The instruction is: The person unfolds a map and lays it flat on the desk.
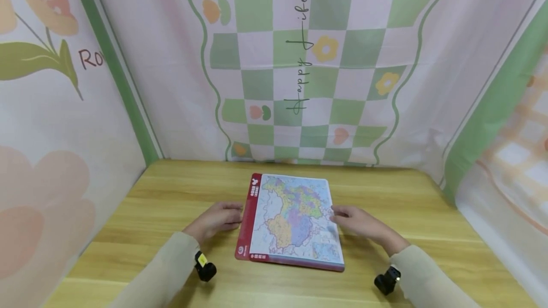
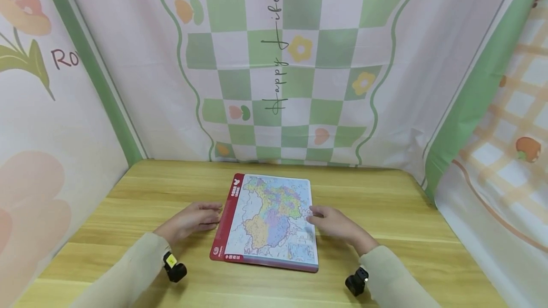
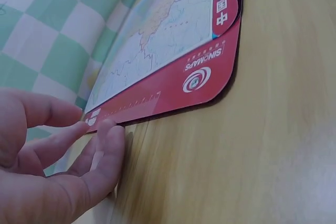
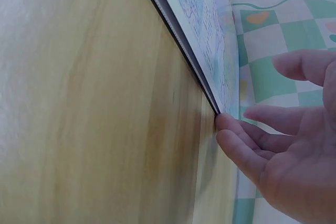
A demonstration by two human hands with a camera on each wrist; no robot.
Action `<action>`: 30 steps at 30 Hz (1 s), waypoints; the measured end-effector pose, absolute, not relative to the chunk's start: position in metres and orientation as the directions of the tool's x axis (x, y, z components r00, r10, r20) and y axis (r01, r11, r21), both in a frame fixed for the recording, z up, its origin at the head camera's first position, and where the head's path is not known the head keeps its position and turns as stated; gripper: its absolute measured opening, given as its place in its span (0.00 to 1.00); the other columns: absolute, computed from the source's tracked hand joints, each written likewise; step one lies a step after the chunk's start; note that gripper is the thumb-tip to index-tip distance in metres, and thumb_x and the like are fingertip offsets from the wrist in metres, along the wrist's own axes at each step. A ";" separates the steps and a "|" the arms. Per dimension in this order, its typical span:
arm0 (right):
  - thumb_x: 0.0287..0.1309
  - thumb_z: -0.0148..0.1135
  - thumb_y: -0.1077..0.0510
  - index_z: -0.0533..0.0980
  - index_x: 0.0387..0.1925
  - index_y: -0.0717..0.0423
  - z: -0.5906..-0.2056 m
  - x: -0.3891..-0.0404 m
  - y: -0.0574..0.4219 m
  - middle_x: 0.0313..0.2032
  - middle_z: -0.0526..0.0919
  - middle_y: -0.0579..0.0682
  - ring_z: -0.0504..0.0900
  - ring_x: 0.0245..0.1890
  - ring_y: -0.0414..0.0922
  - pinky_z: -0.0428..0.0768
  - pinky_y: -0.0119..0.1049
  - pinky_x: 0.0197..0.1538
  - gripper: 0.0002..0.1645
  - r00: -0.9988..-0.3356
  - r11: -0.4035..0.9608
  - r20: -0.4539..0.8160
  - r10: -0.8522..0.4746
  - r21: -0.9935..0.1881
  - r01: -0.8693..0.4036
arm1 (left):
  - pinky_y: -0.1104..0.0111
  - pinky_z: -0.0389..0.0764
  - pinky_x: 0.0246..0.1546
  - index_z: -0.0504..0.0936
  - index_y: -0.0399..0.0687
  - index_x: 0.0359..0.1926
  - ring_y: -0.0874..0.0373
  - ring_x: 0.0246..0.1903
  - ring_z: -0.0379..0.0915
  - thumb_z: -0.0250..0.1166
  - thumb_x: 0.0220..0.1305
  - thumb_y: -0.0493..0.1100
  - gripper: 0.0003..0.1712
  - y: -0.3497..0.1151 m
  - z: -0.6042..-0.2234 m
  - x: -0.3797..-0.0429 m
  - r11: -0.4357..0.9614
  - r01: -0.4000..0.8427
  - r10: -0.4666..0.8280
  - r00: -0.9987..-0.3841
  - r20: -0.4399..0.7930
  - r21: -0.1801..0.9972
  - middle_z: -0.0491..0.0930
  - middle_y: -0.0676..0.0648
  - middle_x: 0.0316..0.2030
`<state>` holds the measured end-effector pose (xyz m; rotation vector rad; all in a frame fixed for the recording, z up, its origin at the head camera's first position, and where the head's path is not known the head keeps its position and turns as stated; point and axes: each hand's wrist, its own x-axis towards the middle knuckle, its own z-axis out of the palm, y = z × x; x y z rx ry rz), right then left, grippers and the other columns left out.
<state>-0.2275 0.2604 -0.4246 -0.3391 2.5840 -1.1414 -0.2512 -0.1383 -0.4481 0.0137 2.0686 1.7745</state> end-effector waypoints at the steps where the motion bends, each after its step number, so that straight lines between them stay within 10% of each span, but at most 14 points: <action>1: 0.74 0.53 0.49 0.62 0.68 0.76 -0.424 -0.228 0.260 0.65 0.68 0.73 0.66 0.66 0.67 0.68 0.60 0.66 0.37 -0.928 0.657 -0.169 -0.331 -0.748 -0.098 | 0.54 0.79 0.56 0.69 0.32 0.68 0.46 0.53 0.78 0.59 0.71 0.37 0.27 -0.138 -0.448 -0.252 0.191 -0.259 0.266 -0.915 -0.304 0.947 0.79 0.39 0.56; 30: 0.64 0.62 0.64 0.56 0.72 0.75 -0.435 -0.233 0.256 0.44 0.80 0.58 0.80 0.41 0.47 0.82 0.34 0.41 0.41 -0.963 0.514 -0.107 -0.246 -0.857 -0.036 | 0.60 0.84 0.47 0.73 0.30 0.63 0.49 0.46 0.81 0.67 0.63 0.30 0.28 -0.127 -0.453 -0.255 0.150 -0.264 0.172 -0.942 -0.288 0.953 0.80 0.36 0.52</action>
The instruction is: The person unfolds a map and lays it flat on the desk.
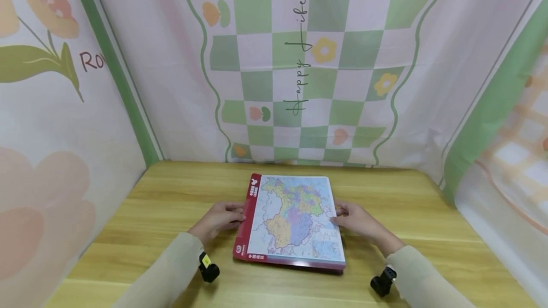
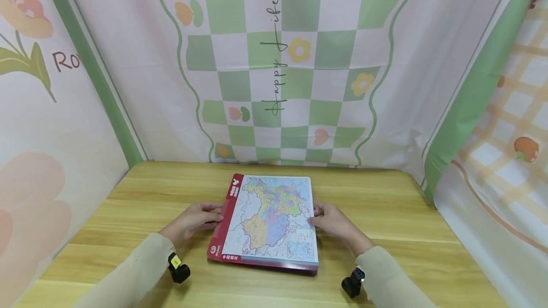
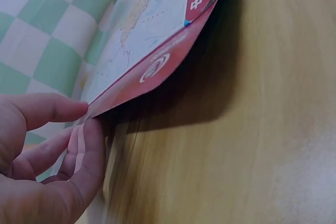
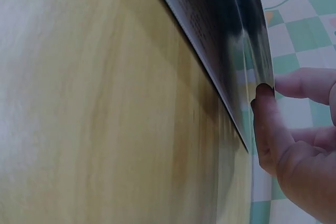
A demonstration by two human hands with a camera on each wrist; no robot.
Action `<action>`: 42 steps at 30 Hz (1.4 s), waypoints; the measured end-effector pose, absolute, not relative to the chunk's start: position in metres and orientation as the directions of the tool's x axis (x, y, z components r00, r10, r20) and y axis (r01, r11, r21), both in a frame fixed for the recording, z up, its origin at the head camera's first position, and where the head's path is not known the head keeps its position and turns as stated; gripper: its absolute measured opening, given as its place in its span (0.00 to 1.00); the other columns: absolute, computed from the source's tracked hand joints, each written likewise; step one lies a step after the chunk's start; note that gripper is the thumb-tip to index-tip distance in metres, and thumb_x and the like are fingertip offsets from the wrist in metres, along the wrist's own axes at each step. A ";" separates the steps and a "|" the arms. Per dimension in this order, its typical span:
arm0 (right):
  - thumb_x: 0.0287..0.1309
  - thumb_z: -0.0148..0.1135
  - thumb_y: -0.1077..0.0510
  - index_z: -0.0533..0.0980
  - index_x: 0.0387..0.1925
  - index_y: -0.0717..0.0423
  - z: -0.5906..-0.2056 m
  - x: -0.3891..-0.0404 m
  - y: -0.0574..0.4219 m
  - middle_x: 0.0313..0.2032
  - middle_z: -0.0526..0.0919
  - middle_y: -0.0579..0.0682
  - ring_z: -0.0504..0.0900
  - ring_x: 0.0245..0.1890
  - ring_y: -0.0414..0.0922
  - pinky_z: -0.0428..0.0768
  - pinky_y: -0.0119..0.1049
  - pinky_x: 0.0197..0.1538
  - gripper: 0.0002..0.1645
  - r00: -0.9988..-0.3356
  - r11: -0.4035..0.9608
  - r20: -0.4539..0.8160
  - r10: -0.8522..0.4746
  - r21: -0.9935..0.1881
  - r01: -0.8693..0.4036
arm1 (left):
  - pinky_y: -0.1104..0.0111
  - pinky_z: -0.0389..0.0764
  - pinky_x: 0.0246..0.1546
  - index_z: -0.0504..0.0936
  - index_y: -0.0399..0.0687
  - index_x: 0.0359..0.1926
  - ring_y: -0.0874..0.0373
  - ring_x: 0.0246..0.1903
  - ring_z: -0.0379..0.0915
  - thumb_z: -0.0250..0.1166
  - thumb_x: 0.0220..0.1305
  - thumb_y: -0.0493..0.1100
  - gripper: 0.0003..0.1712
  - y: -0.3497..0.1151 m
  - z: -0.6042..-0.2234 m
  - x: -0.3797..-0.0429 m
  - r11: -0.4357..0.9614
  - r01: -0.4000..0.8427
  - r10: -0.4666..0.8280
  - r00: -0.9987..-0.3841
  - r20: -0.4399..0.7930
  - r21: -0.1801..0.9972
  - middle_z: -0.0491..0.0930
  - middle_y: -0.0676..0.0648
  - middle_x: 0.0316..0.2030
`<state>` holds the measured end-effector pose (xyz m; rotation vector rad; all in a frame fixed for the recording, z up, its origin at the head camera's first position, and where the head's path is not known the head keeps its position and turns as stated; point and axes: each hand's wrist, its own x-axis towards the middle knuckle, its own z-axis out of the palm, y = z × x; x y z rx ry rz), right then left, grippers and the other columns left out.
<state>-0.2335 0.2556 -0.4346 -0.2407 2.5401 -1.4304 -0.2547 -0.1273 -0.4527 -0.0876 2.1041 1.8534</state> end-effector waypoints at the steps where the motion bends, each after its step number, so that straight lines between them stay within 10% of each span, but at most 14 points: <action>1: 0.64 0.63 0.63 0.55 0.72 0.75 -0.434 -0.234 0.256 0.43 0.80 0.58 0.79 0.40 0.47 0.81 0.33 0.39 0.41 -0.963 0.515 -0.108 -0.247 -0.856 -0.036 | 0.60 0.84 0.47 0.73 0.30 0.63 0.49 0.46 0.81 0.68 0.62 0.30 0.28 -0.127 -0.453 -0.255 0.154 -0.266 0.167 -0.942 -0.290 0.952 0.80 0.36 0.52; 42: 0.69 0.60 0.60 0.46 0.76 0.71 -0.391 -0.234 0.275 0.46 0.70 0.63 0.80 0.38 0.51 0.85 0.48 0.43 0.45 -0.938 0.462 -0.081 -0.336 -0.882 -0.090 | 0.60 0.84 0.47 0.72 0.30 0.65 0.51 0.44 0.82 0.67 0.62 0.28 0.30 -0.140 -0.453 -0.259 0.172 -0.260 0.157 -0.945 -0.287 0.950 0.81 0.39 0.47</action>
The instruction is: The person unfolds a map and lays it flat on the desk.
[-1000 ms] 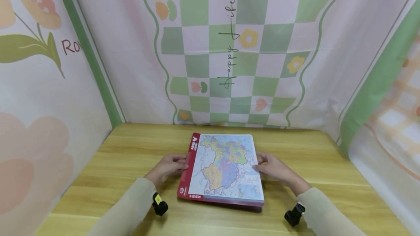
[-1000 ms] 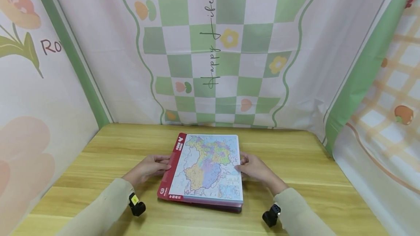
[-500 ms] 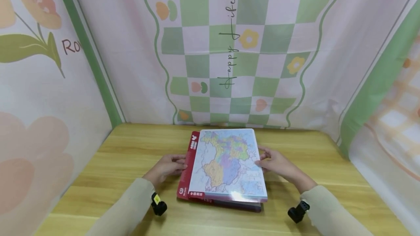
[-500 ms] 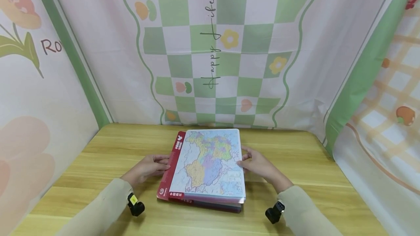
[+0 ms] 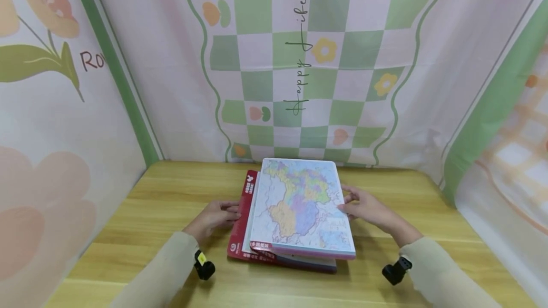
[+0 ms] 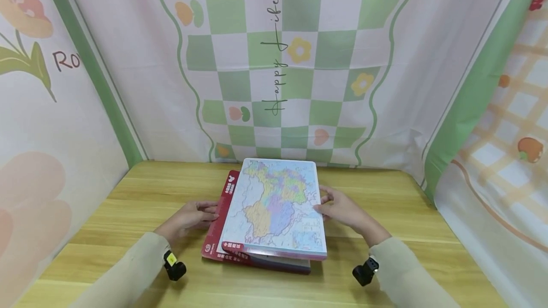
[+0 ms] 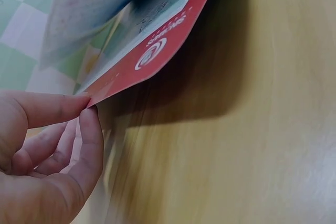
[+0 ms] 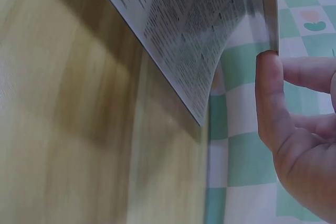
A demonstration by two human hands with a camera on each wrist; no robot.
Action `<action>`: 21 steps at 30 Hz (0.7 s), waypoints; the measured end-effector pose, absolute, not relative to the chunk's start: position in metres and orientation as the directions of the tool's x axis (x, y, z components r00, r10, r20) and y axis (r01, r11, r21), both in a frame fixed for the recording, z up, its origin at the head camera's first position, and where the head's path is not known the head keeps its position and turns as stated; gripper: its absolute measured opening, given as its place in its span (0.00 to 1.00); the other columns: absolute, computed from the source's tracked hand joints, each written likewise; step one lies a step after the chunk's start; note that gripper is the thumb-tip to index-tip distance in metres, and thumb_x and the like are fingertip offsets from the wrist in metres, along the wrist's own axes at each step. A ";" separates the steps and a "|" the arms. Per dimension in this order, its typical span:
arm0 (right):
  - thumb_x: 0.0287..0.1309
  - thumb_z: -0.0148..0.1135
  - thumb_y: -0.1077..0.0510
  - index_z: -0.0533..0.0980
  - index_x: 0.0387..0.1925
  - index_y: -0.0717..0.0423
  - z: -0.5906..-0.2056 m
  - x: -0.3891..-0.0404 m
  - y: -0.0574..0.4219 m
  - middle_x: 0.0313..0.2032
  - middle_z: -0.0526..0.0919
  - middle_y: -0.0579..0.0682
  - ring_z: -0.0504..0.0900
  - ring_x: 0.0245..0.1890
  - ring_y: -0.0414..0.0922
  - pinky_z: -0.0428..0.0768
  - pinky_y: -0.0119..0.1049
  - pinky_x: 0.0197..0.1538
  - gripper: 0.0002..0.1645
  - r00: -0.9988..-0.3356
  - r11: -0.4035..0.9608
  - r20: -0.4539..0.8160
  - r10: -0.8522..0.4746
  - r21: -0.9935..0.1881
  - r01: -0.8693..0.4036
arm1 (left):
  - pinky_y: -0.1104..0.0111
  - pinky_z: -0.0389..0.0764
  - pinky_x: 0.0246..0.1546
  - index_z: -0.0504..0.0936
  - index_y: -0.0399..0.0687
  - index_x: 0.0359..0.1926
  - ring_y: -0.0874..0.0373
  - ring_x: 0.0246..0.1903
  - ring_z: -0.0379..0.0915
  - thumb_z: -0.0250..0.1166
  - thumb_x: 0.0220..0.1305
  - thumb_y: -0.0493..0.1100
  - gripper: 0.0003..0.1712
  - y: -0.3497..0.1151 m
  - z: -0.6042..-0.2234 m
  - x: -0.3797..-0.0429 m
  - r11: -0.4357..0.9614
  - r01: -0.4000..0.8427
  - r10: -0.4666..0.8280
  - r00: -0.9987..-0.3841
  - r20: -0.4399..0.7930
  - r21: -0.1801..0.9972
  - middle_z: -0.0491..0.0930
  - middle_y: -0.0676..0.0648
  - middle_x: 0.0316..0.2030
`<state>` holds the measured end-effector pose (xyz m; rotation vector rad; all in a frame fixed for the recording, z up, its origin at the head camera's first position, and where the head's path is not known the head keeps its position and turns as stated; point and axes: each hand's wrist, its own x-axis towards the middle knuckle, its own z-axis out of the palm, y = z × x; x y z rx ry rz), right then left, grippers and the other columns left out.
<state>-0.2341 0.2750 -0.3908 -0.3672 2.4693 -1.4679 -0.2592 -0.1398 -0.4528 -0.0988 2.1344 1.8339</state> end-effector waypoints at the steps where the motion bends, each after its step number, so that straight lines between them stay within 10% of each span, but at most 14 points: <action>1: 0.70 0.60 0.60 0.46 0.76 0.71 -0.390 -0.234 0.276 0.46 0.71 0.63 0.80 0.38 0.51 0.85 0.49 0.44 0.45 -0.938 0.466 -0.080 -0.338 -0.880 -0.093 | 0.60 0.84 0.47 0.72 0.31 0.65 0.52 0.44 0.82 0.67 0.62 0.28 0.30 -0.141 -0.453 -0.260 0.175 -0.264 0.151 -0.945 -0.290 0.949 0.82 0.39 0.47; 21: 0.69 0.62 0.56 0.46 0.77 0.68 -0.371 -0.233 0.301 0.48 0.69 0.64 0.81 0.40 0.52 0.85 0.49 0.46 0.48 -0.947 0.508 -0.081 -0.311 -0.856 -0.094 | 0.61 0.84 0.48 0.74 0.33 0.64 0.50 0.46 0.81 0.63 0.65 0.29 0.26 -0.162 -0.448 -0.263 0.185 -0.278 0.121 -0.945 -0.303 0.942 0.80 0.38 0.54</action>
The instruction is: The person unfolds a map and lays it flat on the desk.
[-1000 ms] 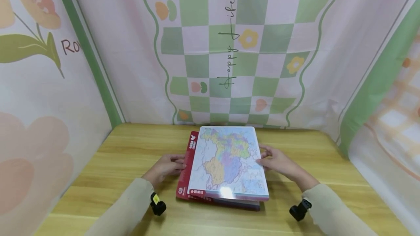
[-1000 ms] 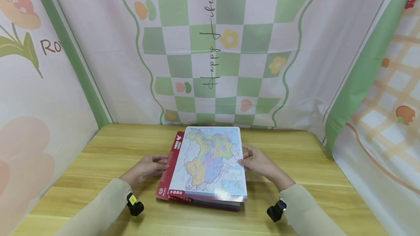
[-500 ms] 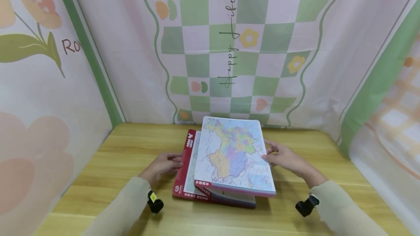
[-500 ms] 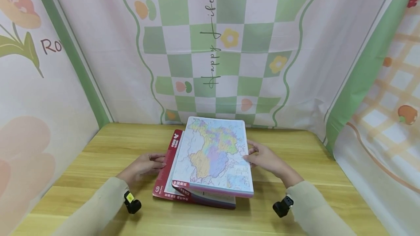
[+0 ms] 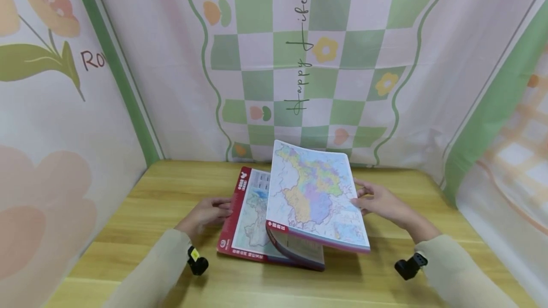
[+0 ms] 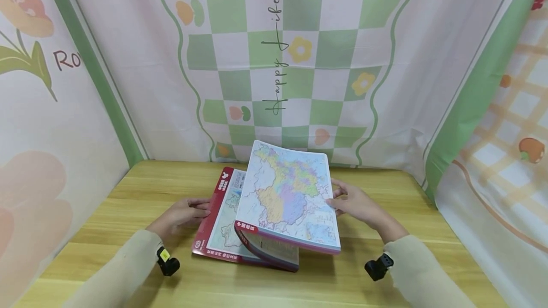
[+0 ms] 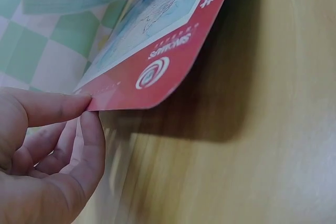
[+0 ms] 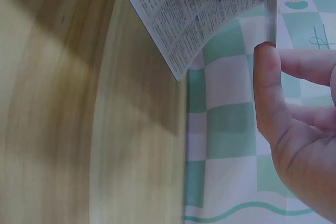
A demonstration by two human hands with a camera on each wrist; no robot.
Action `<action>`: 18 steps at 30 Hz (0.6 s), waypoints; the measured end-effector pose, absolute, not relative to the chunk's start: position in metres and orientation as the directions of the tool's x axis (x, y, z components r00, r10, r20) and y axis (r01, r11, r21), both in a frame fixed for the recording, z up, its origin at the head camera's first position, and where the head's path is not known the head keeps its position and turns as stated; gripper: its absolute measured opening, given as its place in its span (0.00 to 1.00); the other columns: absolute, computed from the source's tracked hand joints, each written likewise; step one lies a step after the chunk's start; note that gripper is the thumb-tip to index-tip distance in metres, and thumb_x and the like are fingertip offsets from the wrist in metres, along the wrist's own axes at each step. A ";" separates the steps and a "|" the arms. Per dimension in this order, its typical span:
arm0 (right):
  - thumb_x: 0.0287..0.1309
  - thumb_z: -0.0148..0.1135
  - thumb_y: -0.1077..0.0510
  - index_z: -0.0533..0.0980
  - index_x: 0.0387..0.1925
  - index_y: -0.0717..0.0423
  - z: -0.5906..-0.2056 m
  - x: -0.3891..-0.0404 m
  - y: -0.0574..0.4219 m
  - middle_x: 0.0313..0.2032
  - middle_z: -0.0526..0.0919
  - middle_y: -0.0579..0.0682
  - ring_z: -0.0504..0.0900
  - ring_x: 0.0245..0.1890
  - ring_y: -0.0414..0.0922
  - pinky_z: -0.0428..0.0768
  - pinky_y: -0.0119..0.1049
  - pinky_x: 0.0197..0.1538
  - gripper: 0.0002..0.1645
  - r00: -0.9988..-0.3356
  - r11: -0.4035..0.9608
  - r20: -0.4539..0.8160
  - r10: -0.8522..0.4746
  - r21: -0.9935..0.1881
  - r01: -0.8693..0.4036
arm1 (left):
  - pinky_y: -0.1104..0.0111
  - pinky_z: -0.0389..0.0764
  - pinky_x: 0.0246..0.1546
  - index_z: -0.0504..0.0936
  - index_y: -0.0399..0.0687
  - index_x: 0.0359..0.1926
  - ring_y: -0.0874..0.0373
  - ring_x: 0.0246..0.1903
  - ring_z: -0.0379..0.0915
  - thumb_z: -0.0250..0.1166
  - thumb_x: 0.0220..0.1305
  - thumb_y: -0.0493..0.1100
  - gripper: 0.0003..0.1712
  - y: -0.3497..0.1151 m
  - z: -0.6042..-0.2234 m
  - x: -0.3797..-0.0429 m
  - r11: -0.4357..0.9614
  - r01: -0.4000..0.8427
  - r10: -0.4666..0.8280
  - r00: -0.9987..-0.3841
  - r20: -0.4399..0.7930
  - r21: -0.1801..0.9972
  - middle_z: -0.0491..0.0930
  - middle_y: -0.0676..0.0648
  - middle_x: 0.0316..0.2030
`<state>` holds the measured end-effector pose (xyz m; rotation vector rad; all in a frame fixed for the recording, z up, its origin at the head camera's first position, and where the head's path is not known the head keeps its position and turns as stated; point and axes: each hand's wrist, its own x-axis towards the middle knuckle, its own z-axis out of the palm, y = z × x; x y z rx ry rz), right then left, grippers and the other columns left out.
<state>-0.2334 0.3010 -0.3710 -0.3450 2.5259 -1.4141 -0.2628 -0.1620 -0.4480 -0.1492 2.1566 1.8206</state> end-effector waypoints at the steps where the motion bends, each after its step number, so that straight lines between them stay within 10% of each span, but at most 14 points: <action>1: 0.69 0.62 0.56 0.46 0.77 0.68 -0.370 -0.233 0.302 0.48 0.69 0.64 0.81 0.40 0.52 0.85 0.48 0.45 0.48 -0.947 0.508 -0.079 -0.312 -0.856 -0.096 | 0.61 0.84 0.48 0.74 0.33 0.64 0.50 0.46 0.81 0.63 0.65 0.30 0.26 -0.163 -0.448 -0.263 0.188 -0.280 0.115 -0.946 -0.305 0.941 0.80 0.37 0.54; 18: 0.71 0.60 0.56 0.45 0.77 0.66 -0.362 -0.231 0.325 0.49 0.68 0.64 0.80 0.41 0.51 0.85 0.45 0.44 0.47 -0.948 0.507 -0.073 -0.309 -0.856 -0.099 | 0.58 0.82 0.51 0.73 0.35 0.65 0.48 0.50 0.79 0.65 0.65 0.33 0.27 -0.191 -0.445 -0.263 0.251 -0.271 0.081 -0.951 -0.299 0.929 0.79 0.38 0.56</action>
